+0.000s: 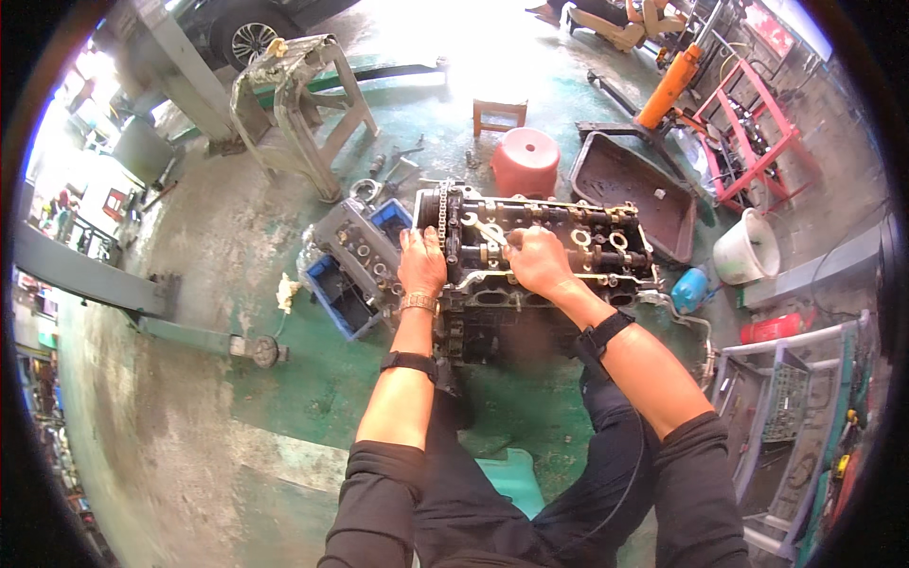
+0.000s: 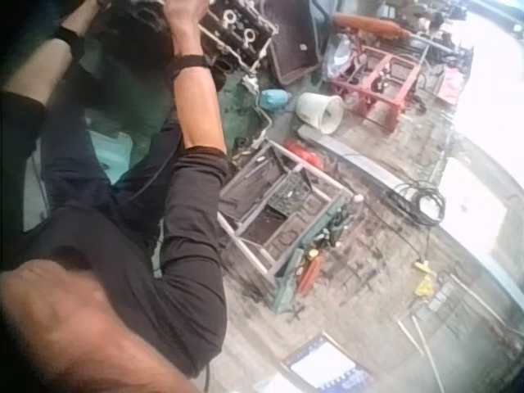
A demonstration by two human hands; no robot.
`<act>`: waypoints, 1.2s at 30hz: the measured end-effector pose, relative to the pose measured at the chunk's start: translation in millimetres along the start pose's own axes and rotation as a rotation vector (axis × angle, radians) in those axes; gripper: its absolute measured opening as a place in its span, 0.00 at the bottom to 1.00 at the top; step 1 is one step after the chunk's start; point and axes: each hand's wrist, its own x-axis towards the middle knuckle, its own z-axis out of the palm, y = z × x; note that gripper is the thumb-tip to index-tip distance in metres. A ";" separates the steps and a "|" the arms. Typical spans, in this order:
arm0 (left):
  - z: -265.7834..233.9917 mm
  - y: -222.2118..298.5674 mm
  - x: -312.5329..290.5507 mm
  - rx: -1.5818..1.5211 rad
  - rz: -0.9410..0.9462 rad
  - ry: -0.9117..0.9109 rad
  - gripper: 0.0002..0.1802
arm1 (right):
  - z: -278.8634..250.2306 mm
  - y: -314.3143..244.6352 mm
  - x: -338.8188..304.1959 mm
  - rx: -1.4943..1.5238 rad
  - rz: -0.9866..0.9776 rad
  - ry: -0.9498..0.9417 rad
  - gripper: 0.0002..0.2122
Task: The person works on a disassembled engine block, using a wrench to loosen and remove bolts from the cylinder head area. They rotate the engine to access different sides and continue removing fasteners by hand and with the wrench.
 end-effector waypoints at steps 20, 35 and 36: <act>15.2 -32.1 14.2 0.207 0.213 0.063 0.27 | 21.8 29.9 16.2 0.014 -0.167 -0.084 0.08; 8.7 -19.1 6.5 0.088 0.145 0.089 0.27 | 22.3 30.7 26.4 0.022 -0.223 -0.071 0.08; 8.2 -17.2 5.2 0.095 0.112 0.073 0.27 | 19.9 31.2 28.9 0.026 -0.227 -0.082 0.08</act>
